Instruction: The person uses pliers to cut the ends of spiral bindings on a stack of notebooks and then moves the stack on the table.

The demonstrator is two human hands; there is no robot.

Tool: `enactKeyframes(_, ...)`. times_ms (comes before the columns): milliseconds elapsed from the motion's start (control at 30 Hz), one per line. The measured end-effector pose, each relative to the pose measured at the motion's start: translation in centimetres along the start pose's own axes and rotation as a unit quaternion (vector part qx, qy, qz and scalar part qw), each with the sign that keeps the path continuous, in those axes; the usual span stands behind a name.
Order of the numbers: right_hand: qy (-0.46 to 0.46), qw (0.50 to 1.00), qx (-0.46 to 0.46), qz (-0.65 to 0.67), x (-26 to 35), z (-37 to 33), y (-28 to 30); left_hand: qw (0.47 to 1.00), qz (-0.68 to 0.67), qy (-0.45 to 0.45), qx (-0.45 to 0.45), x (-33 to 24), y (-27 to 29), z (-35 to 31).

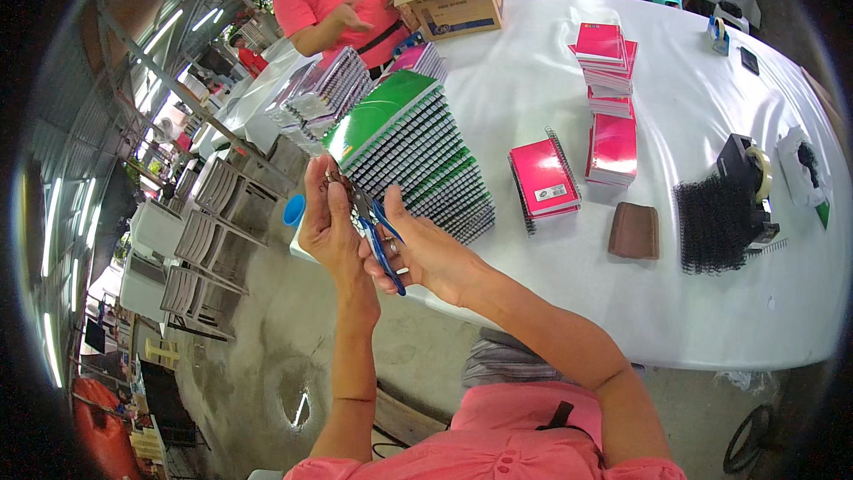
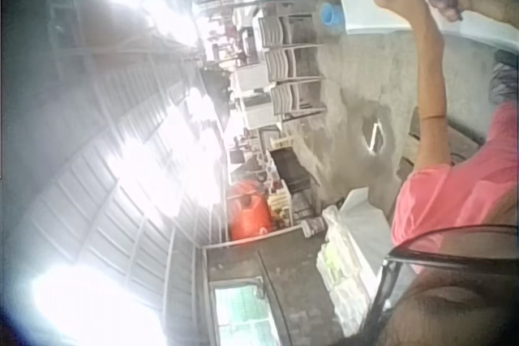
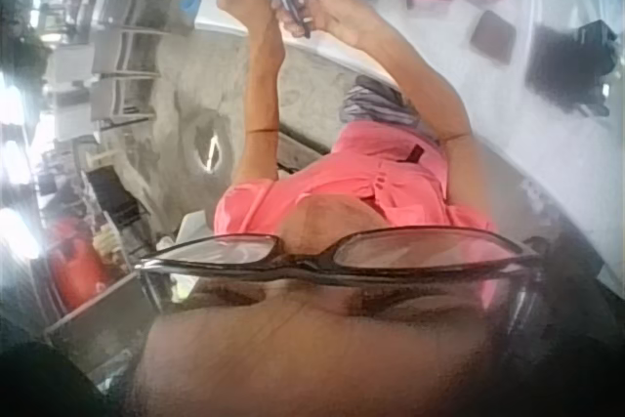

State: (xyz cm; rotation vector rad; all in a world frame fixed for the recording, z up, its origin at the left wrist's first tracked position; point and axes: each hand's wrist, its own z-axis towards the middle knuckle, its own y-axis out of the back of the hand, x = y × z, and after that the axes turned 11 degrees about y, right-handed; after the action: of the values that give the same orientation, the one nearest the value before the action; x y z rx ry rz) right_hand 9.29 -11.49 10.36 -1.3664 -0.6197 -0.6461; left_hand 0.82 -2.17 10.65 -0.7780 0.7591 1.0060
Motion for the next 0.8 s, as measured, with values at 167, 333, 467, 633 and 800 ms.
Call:
enactKeyframes(167,-0.025,0.998,0.006,0.055,0.0,-0.1,0.0,1.000,-0.014,0.003,-0.006,-0.2,-0.1,0.0)
enactKeyframes(333,-0.038,0.999,-0.014,0.024,-0.6,-0.5,0.2,1.000,0.002,-0.010,-0.002,-0.1,-0.1,-0.2)
enactKeyframes(467,0.033,0.999,0.001,-0.036,-2.0,-1.1,0.3,1.000,0.006,-0.015,-0.009,-0.1,-0.1,-0.2)
enactKeyframes(633,0.000,1.000,-0.015,-0.022,-1.6,-0.7,0.8,0.999,-0.032,-0.005,-0.012,-0.1,-0.1,-0.3)
enactKeyframes(800,0.005,1.000,0.003,-0.022,-1.2,-0.4,0.8,1.000,-0.019,-0.015,-0.010,0.1,-0.1,-0.3)
